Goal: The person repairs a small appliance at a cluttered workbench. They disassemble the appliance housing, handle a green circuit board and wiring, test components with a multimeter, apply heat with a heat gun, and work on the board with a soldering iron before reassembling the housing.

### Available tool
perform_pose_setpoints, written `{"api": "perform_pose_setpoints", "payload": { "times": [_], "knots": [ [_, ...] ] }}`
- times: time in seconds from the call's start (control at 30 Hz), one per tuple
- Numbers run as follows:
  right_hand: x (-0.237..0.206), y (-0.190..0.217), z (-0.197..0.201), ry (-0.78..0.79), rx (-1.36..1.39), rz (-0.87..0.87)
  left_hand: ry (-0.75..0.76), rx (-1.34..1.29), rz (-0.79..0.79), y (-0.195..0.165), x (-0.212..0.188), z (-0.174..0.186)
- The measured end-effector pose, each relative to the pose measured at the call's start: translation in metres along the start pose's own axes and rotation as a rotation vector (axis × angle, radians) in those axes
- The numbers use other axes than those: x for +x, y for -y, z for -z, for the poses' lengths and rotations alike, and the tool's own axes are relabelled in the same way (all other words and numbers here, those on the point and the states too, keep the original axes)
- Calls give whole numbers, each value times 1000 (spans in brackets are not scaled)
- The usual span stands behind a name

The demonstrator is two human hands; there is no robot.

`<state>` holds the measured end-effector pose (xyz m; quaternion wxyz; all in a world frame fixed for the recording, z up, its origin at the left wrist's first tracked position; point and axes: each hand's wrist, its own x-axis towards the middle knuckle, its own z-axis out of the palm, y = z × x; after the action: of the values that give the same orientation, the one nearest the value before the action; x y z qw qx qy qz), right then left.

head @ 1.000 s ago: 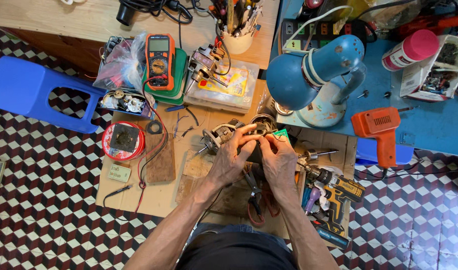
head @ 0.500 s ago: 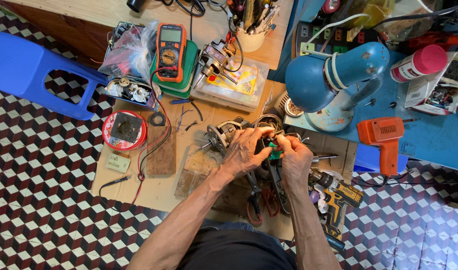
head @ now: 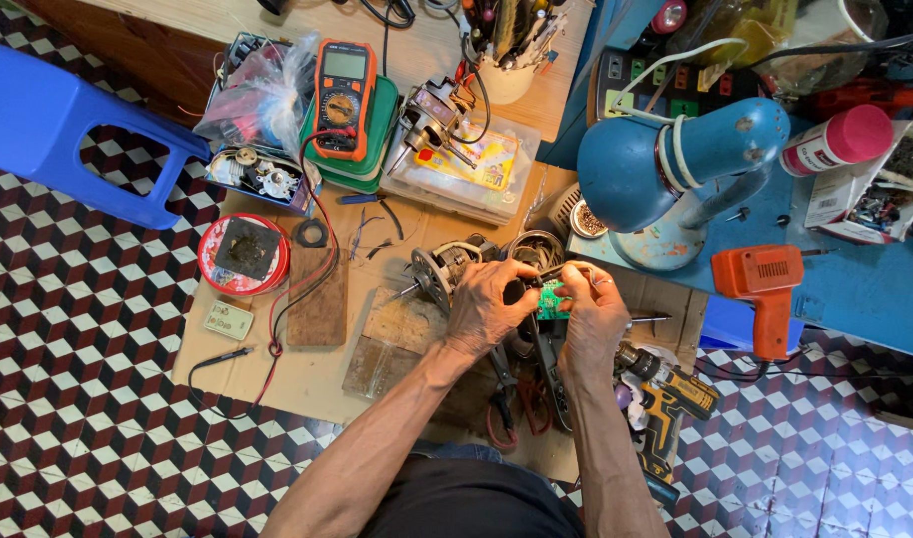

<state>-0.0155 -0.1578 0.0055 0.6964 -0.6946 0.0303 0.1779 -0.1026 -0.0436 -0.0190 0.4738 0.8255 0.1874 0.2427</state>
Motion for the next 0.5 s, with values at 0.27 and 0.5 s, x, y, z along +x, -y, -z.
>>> {"api": "perform_pose_setpoints", "payload": {
  "times": [0.27,0.5],
  "knots": [
    [-3,20,6,159,-220,43,10,-51,83,1,1,0],
    [1,5,3,155,-303,59,-17,-140,65,1,2,-2]
  ]
}}
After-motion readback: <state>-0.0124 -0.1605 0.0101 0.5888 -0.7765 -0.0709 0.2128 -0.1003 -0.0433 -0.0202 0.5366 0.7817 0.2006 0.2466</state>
